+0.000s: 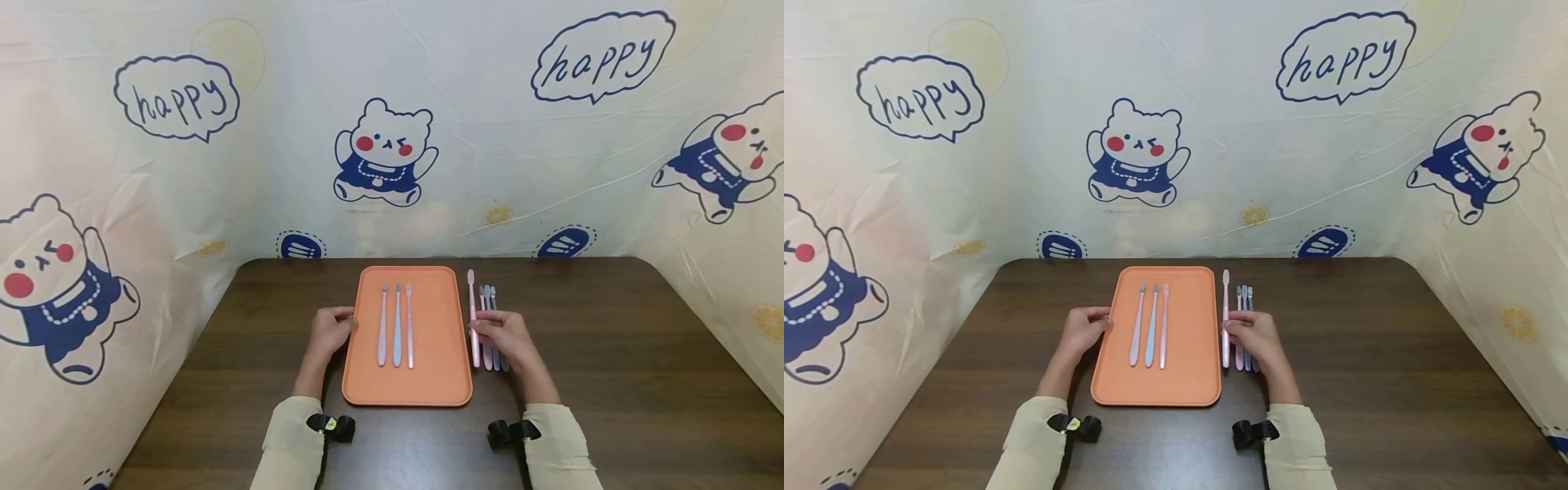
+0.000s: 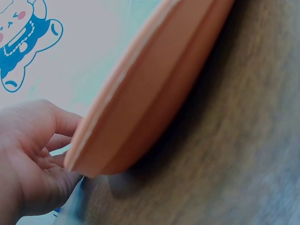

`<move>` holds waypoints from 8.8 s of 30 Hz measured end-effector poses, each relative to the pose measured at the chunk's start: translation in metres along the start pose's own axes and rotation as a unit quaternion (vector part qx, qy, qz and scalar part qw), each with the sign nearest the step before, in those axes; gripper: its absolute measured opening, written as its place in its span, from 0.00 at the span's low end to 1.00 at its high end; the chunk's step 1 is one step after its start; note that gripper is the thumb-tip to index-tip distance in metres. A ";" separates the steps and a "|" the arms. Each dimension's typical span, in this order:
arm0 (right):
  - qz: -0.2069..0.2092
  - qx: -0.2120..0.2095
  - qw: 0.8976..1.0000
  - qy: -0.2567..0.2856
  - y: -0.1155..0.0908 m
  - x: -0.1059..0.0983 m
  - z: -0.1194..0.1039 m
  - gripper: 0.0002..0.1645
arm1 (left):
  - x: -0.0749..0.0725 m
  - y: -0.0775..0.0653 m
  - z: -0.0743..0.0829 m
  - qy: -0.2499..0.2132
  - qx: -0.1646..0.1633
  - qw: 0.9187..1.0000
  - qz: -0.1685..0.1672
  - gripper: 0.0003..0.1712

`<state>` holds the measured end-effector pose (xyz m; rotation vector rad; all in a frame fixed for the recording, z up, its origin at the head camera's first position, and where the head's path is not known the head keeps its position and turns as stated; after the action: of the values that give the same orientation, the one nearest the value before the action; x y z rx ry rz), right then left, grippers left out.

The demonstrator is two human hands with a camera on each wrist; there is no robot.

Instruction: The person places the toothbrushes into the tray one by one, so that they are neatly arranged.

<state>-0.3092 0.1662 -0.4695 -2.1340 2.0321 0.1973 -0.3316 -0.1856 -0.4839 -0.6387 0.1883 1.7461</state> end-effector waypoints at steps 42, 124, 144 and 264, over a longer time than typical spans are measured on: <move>-0.016 -0.030 0.999 0.001 0.000 0.034 -0.011 0.22 | -0.001 0.001 -0.001 0.000 0.004 1.000 0.004 0.20; 0.011 -0.019 0.988 -0.150 0.017 0.088 -0.014 0.11 | 0.001 0.000 0.002 -0.009 -0.005 1.000 -0.009 0.20; 0.003 -0.049 0.981 -0.190 0.016 0.092 -0.016 0.10 | 0.000 -0.001 0.001 -0.014 -0.008 1.000 -0.008 0.20; 0.040 -0.054 0.983 -0.173 0.005 -0.035 0.009 0.18 | 0.001 0.000 0.001 -0.011 -0.015 1.000 -0.013 0.21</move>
<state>-0.3153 0.2021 -0.4705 -1.9130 1.9376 0.6546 -0.3317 -0.1844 -0.4830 -0.6420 0.1383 1.7321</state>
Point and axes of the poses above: each hand's wrist, its own y-axis towards the middle knuckle, its own x-axis out of the palm, z = x × y, the point moved 7 cm from there along y, towards the middle knuckle, and after that the axes turned 9 degrees about -x, right-handed, at the moved point
